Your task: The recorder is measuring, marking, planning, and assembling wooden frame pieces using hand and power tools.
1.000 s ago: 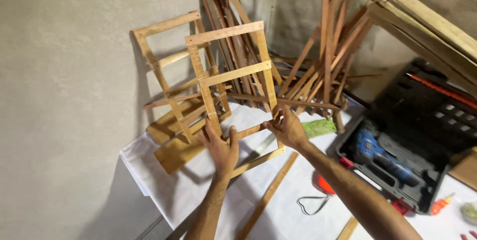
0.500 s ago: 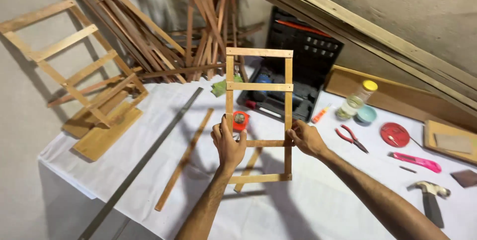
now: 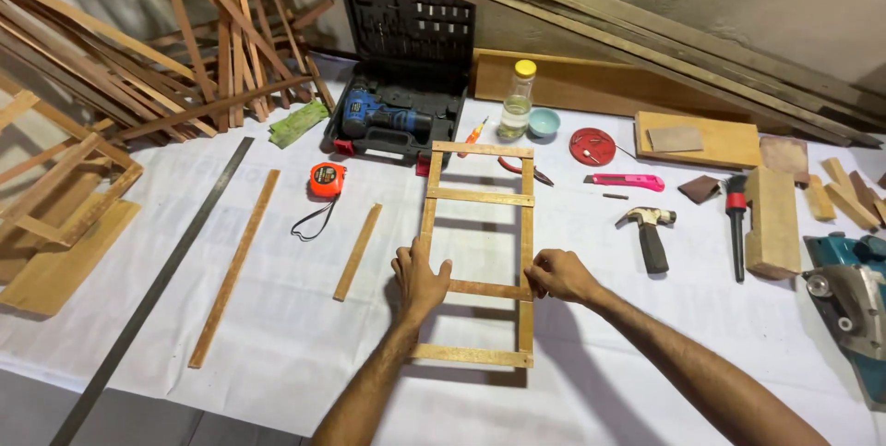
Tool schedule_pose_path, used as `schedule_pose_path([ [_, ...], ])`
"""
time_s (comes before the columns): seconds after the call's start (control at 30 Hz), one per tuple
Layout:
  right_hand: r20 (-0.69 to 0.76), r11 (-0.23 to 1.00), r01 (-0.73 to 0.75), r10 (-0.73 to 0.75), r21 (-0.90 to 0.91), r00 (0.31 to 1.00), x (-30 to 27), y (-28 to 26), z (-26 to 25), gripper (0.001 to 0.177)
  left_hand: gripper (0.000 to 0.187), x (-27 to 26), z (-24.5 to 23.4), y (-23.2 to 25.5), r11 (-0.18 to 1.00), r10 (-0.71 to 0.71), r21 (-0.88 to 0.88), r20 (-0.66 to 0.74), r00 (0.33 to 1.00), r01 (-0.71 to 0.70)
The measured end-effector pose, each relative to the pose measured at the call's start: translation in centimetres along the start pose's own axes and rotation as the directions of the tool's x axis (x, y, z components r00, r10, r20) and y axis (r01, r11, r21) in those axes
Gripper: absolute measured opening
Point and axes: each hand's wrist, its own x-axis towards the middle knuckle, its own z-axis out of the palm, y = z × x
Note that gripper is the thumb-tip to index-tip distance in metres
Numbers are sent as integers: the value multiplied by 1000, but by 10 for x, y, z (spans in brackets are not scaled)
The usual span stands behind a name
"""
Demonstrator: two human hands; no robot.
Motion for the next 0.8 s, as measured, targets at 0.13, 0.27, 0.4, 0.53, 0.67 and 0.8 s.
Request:
schedule_pose_path([
  [0.13, -24, 1000, 7, -7, -2, 1000, 8, 16, 11, 34, 86, -4, 3, -3, 998, -37, 47, 57, 998, 34],
  [0.27, -11, 999, -43, 43, 15, 999, 12, 21, 16, 33, 86, -9, 1, -7, 997, -32, 70, 68, 997, 27],
  [0.4, 50, 996, -94, 93, 6, 994, 2, 23, 22, 32, 83, -17, -19, 0, 994, -41, 107, 147, 988, 25],
  [0.53, 85, 993, -103, 108, -58, 991, 3, 21, 29, 34, 81, -15, -29, -2, 988, -34, 152, 210, 977, 2],
  [0.67, 51, 988, -149, 151, -44, 987, 5, 16, 35, 33, 84, -11, -29, -13, 983, -8, 178, 232, 973, -34],
  [0.8, 25, 984, -178, 178, -11, 984, 3, 12, 37, 31, 91, -8, -44, 6, 979, 33, 190, 204, 978, -73],
])
